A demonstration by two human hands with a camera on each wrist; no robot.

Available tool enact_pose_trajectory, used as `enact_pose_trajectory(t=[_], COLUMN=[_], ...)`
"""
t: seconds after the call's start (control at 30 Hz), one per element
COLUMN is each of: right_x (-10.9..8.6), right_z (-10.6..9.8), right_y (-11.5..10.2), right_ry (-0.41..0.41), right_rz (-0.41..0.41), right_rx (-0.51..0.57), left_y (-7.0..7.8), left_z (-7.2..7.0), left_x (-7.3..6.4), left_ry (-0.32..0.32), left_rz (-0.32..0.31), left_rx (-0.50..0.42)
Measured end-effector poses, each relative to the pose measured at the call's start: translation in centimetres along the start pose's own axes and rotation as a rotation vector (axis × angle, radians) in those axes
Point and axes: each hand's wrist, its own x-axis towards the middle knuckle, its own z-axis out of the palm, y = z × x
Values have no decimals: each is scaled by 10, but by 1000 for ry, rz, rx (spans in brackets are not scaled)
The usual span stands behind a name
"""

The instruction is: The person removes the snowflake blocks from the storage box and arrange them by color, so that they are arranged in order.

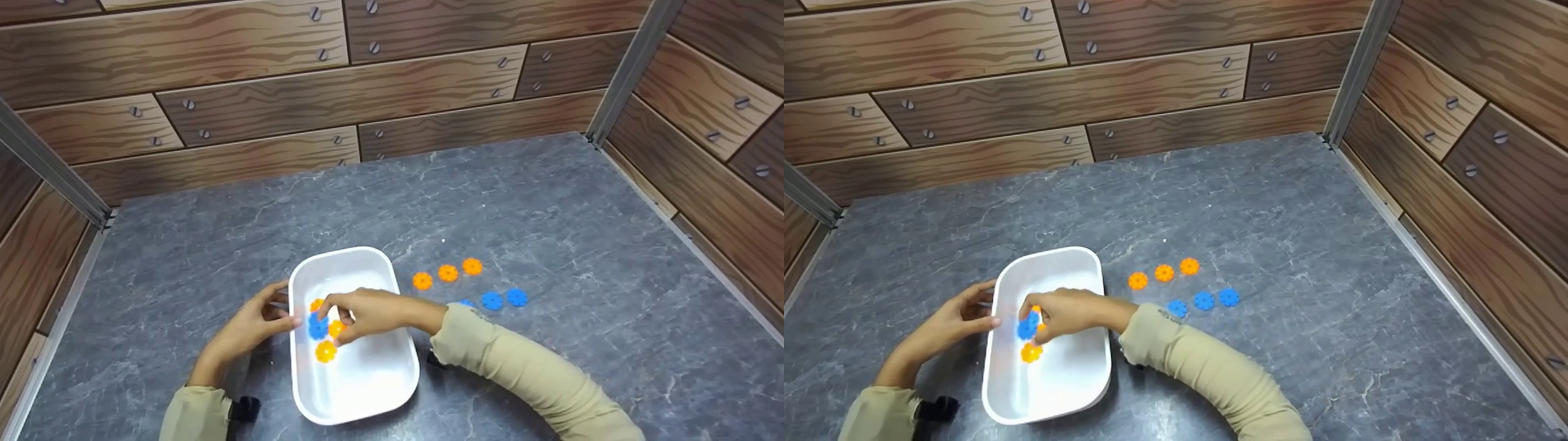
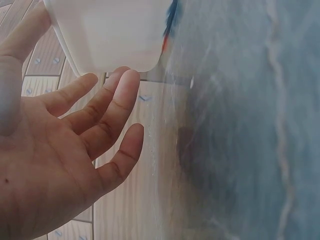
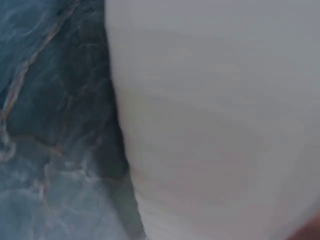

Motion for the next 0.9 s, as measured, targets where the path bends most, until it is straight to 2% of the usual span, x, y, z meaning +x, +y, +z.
enact_pose_trajectory(t=[0.17, 0.4, 0.9], right_x=[8, 16, 22], right_z=[10, 17, 20], right_y=[1, 2, 2], right_ry=[-72, -115, -143], right_rz=[31, 73, 76], right_rx=[-69, -154, -284], left_y=[-1, -1, -3], left_z=[0, 0, 2], left_x=[0, 1, 1], left_ry=[-5, 1, 14], left_rz=[4, 3, -27], left_rx=[-4, -4, -1])
